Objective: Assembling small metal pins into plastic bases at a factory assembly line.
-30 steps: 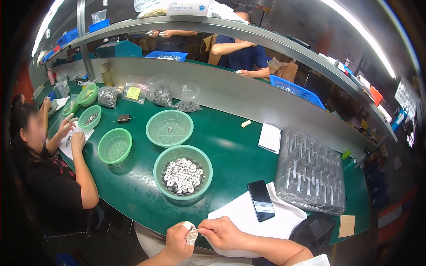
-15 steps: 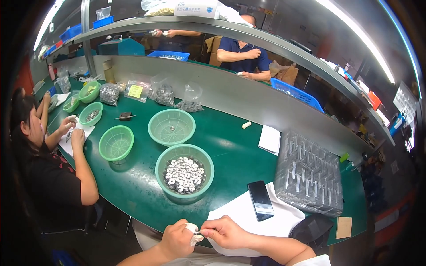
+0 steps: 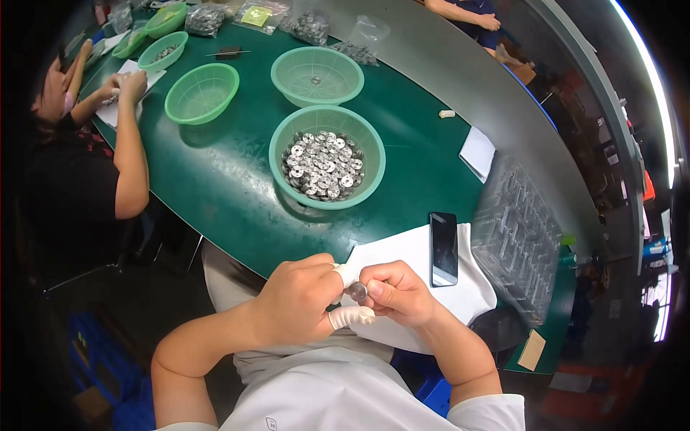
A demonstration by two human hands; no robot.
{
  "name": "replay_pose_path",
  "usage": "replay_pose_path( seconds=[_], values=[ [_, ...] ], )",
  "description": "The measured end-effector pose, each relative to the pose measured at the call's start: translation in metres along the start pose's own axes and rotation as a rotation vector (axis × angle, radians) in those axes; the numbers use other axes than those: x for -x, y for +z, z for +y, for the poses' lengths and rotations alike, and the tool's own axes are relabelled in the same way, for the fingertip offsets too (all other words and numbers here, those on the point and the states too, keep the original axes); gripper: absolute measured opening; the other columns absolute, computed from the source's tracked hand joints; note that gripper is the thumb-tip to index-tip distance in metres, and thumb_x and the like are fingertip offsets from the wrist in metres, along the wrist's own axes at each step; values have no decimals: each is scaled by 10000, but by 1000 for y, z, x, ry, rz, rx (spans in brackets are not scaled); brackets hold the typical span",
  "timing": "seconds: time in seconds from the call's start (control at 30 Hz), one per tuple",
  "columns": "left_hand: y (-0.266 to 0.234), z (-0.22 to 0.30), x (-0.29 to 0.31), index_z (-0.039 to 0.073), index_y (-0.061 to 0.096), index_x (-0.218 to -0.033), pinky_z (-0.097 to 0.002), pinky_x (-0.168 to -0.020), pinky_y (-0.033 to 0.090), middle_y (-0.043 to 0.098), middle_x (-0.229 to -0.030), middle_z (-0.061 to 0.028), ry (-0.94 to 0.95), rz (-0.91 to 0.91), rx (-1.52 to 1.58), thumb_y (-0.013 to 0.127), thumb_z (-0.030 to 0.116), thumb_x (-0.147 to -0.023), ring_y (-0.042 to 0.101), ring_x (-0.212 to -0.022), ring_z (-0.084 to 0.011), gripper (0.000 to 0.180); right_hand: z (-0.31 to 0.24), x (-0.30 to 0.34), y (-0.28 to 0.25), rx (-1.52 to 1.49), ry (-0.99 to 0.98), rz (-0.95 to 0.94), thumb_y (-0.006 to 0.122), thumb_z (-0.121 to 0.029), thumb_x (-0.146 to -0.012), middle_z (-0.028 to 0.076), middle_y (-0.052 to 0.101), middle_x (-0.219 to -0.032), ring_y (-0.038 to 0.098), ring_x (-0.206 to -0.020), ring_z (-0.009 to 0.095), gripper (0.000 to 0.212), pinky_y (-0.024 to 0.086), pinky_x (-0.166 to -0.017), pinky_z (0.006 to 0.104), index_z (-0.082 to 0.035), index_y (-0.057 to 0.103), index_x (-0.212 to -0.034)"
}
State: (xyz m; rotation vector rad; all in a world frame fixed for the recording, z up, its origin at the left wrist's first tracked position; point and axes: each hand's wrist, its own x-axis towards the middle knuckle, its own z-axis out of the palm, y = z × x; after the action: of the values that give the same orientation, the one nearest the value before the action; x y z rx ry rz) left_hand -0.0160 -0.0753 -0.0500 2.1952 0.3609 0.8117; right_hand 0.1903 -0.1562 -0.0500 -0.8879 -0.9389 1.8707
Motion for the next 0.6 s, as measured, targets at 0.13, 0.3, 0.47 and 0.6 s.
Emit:
replay_pose_path(
  seconds=[0.13, 0.3, 0.47, 0.6],
  values=[
    [0, 1, 6, 48, 648, -857, -334, -513, 450, 607, -661, -32, 13, 10, -114, 816, 357, -808, 559, -586, -216, 355, 4, 0, -1, -44, 42, -73, 506, -263, -1070, -22, 487, -710, 316, -561, 55, 327, 258, -503, 238, -30, 571, -849],
    [-12, 10, 0, 57, 642, -851, -336, -499, 441, 611, -671, -24, 54, -13, -174, 819, 346, -796, 554, -595, -208, 343, 4, -1, -2, -66, 102, -108, 498, -266, -1073, -22, 487, -710, 300, -561, 54, 330, 248, -503, 238, -30, 577, -855],
    [-19, 11, -3, 64, 629, -832, -341, -500, 439, 581, -659, -21, 107, -59, -232, 811, 360, -786, 542, -609, -209, 350, -3, -2, 4, -23, 130, -93, 492, -281, -1075, -35, 480, -707, 280, -552, 51, 338, 234, -500, 238, -36, 579, -860],
    [-26, 14, -7, 73, 622, -823, -336, -512, 445, 527, -649, -22, 197, -113, -422, 798, 388, -760, 538, -628, -204, 367, 3, -2, 2, 26, 160, -72, 484, -291, -1076, -63, 416, -661, 274, -547, 48, 331, 223, -495, 232, -57, 585, -863]
  ],
)
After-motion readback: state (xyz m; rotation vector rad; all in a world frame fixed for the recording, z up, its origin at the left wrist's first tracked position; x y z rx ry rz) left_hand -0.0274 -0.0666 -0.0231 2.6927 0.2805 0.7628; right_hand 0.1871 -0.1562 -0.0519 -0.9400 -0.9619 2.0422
